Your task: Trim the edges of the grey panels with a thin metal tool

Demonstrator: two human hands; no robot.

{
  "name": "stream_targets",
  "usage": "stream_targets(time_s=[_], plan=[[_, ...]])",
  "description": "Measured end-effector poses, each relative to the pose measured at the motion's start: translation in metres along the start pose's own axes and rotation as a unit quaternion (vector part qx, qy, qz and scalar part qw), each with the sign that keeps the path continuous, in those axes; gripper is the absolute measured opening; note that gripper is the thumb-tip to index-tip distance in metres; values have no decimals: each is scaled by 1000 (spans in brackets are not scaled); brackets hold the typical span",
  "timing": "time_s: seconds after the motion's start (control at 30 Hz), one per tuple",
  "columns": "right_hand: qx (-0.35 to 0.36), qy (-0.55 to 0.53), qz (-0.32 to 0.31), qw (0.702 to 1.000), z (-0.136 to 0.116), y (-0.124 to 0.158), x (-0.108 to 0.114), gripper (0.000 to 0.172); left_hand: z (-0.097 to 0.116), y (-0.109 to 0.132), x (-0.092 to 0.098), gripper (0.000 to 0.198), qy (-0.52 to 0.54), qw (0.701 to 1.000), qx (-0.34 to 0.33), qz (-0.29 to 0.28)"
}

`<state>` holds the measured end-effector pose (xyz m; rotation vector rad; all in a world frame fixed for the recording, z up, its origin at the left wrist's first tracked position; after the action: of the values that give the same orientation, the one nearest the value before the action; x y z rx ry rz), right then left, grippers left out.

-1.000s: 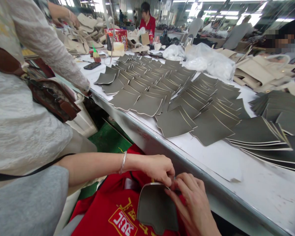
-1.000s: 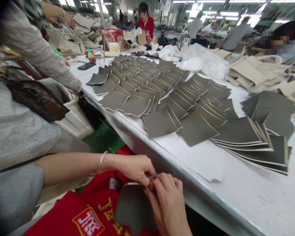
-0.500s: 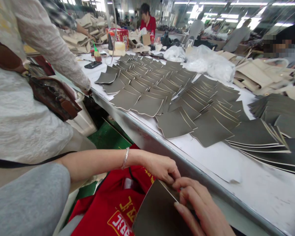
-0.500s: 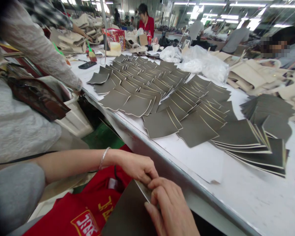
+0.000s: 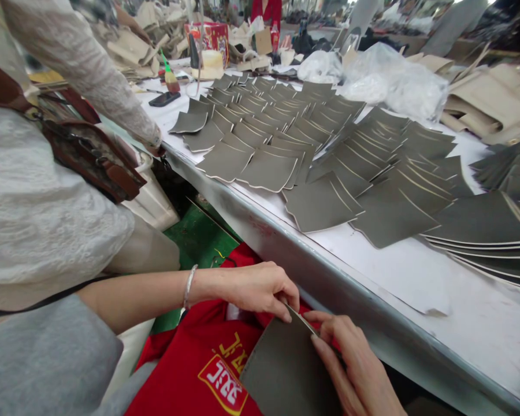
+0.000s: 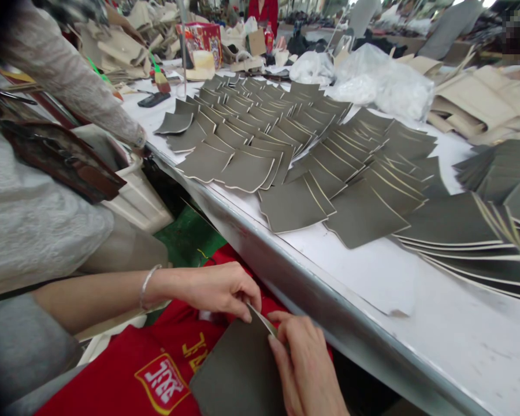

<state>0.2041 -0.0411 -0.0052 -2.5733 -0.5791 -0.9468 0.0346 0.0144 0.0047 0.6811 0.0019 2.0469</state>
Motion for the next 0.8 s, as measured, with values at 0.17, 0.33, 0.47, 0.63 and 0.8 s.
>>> stream_targets(time_s=[0.17,0.33,0.47,0.63,0.8], plan=[[-21,-13,-34,999,-5,-3,1,19,4,1,1,3,-28,1000,11,4],[-4,6,-24,1000,-7,-1,0,18,10,3,1,6,-110,993,-33,14],[-8,29,-28,999,-4,3,-4,18,12,1,-3,6,-169,984,-52,22],[-10,28,-22,999,-5,4,-5,16,13,-6,-13,4,-164,983,-79,33],[-39,-4,-12,999,-2,7,-1,14,11,-11,-19,4,-121,989,-80,36]])
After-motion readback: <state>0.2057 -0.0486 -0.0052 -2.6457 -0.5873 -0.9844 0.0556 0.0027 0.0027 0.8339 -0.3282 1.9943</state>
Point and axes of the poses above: each hand's wrist, its own y-axis away from the middle knuckle, its own x-axis out of the back of the hand, z = x × y, the point moved 5 cm from there along -y, towards the middle knuckle, and after that the axes turned 7 degrees about -y, right-handed, at the moved point
